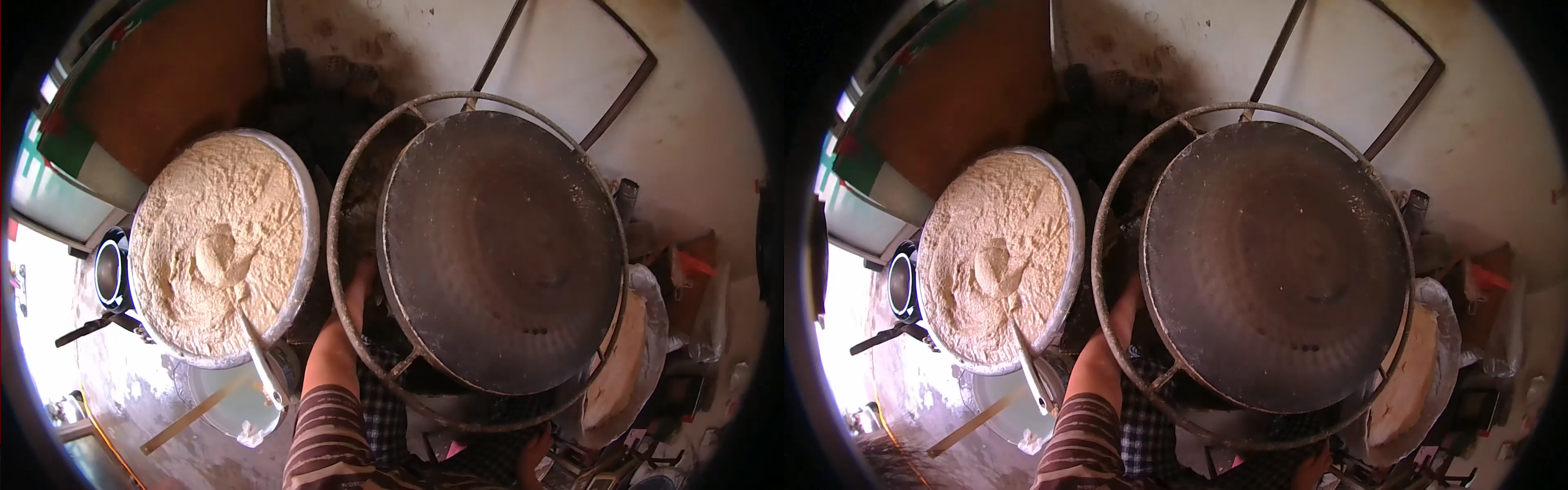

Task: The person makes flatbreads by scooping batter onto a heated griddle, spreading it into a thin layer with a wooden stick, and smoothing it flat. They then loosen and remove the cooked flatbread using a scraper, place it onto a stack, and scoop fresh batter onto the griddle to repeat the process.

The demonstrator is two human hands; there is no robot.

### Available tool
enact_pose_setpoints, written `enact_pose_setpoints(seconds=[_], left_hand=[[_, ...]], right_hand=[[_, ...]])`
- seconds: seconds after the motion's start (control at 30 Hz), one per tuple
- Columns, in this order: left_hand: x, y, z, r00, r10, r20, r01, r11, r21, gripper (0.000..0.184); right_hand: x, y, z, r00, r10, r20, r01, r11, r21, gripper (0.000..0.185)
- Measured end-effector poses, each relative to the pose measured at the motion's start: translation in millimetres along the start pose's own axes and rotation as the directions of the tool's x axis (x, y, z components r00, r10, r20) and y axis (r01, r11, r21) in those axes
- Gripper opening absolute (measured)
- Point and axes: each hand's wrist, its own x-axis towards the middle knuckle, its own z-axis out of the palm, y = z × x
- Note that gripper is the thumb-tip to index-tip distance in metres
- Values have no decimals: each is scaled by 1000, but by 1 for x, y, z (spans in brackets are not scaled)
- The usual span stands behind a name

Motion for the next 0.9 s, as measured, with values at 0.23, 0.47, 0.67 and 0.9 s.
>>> enact_pose_setpoints(seconds=[0.23, 0.47, 0.67, 0.9], left_hand=[[5, 5, -8, 1000, -4, -25, 5, 999, 40, 32], [4, 3, -8, 1000, -6, -17, 7, 998, 58, 33], [7, -2, -5, 1000, -6, -2, 6, 998, 64, 34], [12, -4, -2, 1000, -15, 4, 15, 997, 76, 36]], right_hand=[[7, -12, -7, 1000, 8, -11, -7, 998, 67, 74], [11, -19, -14, 1000, 18, -4, -17, 1000, 19, 77], [12, -12, -9, 998, 58, -28, -59, 998, -14, 76], [12, -17, -15, 999, 34, 14, -34, 999, 2, 76]])
